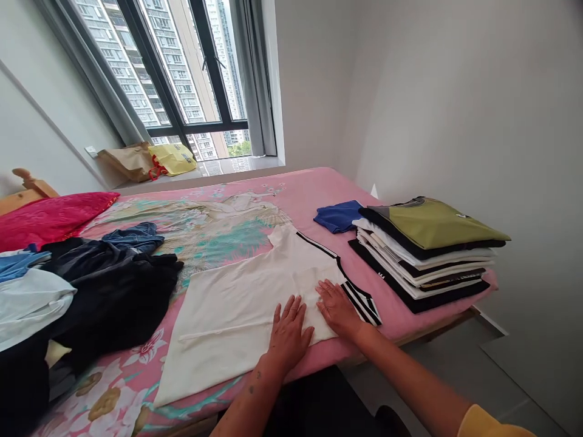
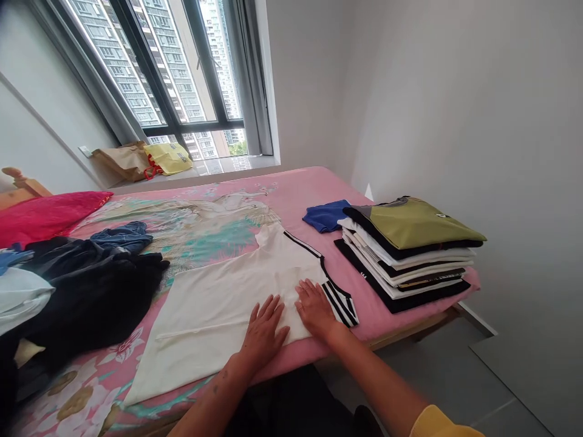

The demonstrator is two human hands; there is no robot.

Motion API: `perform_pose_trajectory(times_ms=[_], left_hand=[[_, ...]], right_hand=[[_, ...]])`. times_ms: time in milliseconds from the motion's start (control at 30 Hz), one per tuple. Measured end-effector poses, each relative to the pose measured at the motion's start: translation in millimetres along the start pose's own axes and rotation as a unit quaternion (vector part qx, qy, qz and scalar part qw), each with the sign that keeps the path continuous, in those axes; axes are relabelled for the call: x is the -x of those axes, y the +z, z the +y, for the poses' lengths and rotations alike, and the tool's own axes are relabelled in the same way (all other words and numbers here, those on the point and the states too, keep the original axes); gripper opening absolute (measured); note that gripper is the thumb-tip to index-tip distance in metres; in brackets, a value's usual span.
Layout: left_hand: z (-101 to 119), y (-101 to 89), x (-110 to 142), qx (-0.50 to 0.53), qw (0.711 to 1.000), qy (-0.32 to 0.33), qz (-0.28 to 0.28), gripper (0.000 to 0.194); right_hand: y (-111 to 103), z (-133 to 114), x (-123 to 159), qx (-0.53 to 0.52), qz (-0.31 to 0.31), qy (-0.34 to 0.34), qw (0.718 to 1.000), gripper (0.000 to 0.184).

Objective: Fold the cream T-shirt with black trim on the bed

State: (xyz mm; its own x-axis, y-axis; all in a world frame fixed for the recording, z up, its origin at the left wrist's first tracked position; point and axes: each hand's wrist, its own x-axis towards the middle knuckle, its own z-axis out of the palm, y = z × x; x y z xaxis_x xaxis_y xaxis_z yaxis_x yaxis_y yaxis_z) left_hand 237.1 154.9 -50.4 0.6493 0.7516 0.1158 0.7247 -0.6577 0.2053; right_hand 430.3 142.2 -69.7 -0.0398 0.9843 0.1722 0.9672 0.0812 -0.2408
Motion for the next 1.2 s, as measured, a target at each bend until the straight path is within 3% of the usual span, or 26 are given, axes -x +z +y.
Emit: perform_pose_trajectory(times_ms=[67, 200, 267, 400, 467, 533, 600, 700, 800, 967, 1067, 1200], left_hand=[[-1.5, 0.8, -7.4, 0.002, 1.000, 0.007, -0.006, 0.055], [-8.0, 10.5, -15.3, -0.010, 0.997, -0.076, -0.007, 0.068], [-9.5, 12.4, -18.1, -0.017, 0.997, -0.080, 0.009, 0.069], [-11.2, 11.6, -27.9, -0.010, 1.000, 0.022, 0.016, 0.058], [-13.1, 12.9, -33.6, -0.001, 1.000, 0.016, -0.007, 0.057], [-14.1, 14.6, -38.2, 0.001, 0.999, -0.035, -0.022, 0.059], [-12.6, 14.1, -40.9, -0.001, 0.998, -0.058, -0.017, 0.058], [-5.5, 9.0, -42.2, 0.009, 1.000, 0.011, 0.008, 0.048], [3.0, 6.5, -42.0, 0.030, 0.992, 0.122, -0.005, 0.042], [8.0, 15.0, -40.9, 0.032, 0.991, 0.127, -0.025, 0.047], [7.2, 17.6, -40.1, 0.028, 0.991, 0.127, -0.029, 0.049], [8.5, 17.5, -40.9, 0.027, 0.992, 0.124, -0.029, 0.051]], right_hand=[[3.6, 1.2, -3.2, -0.012, -0.016, -0.024, 1.000, 0.047], [8.2, 16.2, -10.3, 0.004, -0.024, 0.084, 0.996, 0.055], [6.1, 19.5, -13.0, 0.002, 0.000, 0.098, 0.995, 0.052], [1.5, 12.3, -15.1, -0.040, 0.010, -0.026, 0.999, 0.043], [1.7, 10.8, -17.0, -0.049, -0.019, -0.044, 0.998, 0.044], [0.9, 15.5, -21.3, -0.053, -0.023, -0.009, 0.998, 0.044], [-3.0, 26.4, -28.3, -0.074, 0.021, 0.041, 0.996, 0.039], [-13.2, 49.6, -42.5, -0.111, 0.094, 0.110, 0.983, 0.034], [-19.6, 74.0, -58.5, -0.122, 0.104, 0.164, 0.973, 0.038], [-18.6, 97.3, -79.4, -0.155, 0.062, 0.208, 0.964, 0.024], [-24.0, 89.8, -78.7, -0.178, 0.055, 0.197, 0.962, 0.017], [-37.9, 52.8, -47.8, -0.228, 0.075, 0.135, 0.961, 0.013]])
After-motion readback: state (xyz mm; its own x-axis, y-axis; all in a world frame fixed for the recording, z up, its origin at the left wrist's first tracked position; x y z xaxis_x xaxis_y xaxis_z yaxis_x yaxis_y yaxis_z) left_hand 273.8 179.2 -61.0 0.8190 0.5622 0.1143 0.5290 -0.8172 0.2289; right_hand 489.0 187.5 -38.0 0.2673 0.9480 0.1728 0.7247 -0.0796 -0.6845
